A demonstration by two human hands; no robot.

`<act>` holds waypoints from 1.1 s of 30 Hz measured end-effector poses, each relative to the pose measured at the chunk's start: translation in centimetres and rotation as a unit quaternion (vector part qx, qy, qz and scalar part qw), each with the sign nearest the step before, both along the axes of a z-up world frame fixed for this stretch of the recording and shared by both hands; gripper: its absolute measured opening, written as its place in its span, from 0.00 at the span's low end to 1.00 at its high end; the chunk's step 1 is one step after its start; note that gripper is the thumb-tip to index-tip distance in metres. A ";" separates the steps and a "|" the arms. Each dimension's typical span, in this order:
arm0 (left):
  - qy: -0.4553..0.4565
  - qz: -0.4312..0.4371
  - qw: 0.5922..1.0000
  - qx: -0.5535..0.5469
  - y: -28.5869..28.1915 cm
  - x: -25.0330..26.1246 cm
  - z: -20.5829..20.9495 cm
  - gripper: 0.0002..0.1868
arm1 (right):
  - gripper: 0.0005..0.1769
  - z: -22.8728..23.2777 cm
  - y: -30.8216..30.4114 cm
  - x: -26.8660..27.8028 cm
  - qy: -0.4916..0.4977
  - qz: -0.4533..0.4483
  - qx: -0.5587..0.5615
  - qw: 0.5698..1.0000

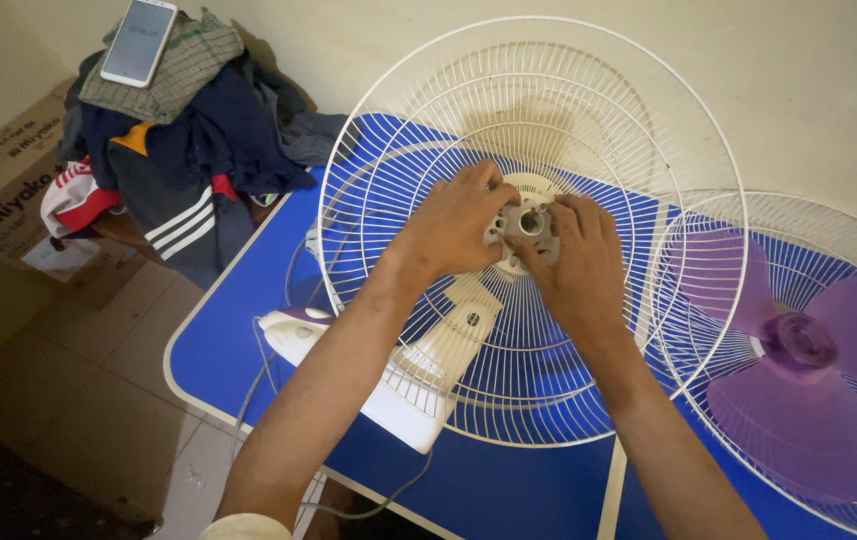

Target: The person disassembles an electric fan by removing the front grille, fan blades, and central hub. They then use a screwdriver to loosen a screw on the motor housing.

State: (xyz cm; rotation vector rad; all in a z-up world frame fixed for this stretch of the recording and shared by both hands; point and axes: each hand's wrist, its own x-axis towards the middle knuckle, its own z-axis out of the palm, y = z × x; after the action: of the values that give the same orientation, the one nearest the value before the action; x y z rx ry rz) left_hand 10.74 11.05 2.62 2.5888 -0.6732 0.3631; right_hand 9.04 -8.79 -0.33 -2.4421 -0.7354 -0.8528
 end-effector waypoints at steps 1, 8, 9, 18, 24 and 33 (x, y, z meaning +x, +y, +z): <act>0.001 -0.001 1.000 0.001 0.0 0.0 0.0 0.29 | 0.32 0.0 0.0 0.0 -0.002 -0.001 0.005 1.000; -0.019 -0.012 1.000 -0.021 0.3 0.3 -0.7 0.28 | 0.35 0.4 0.3 -0.1 0.049 -0.020 0.019 0.998; -0.016 -0.014 0.999 -0.024 0.4 0.4 -0.8 0.27 | 0.34 0.4 0.3 0.0 0.049 -0.020 0.018 0.998; -0.030 -0.018 0.999 -0.040 0.6 0.1 -0.8 0.28 | 0.33 0.4 0.3 0.1 0.029 -0.004 0.014 0.999; -0.027 -0.021 0.998 -0.044 0.6 -0.1 -0.5 0.26 | 0.32 1.2 0.2 -0.1 0.041 0.018 0.025 0.999; 0.014 0.009 1.000 -0.007 0.4 -0.1 -0.1 0.25 | 0.31 1.5 0.6 -0.4 0.126 -0.039 0.050 0.990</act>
State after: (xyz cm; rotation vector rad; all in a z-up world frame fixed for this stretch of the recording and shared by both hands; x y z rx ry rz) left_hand 10.67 11.43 2.53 2.5840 -0.6358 0.3344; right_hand 8.60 -8.21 1.14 -2.4415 -0.4947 -0.5788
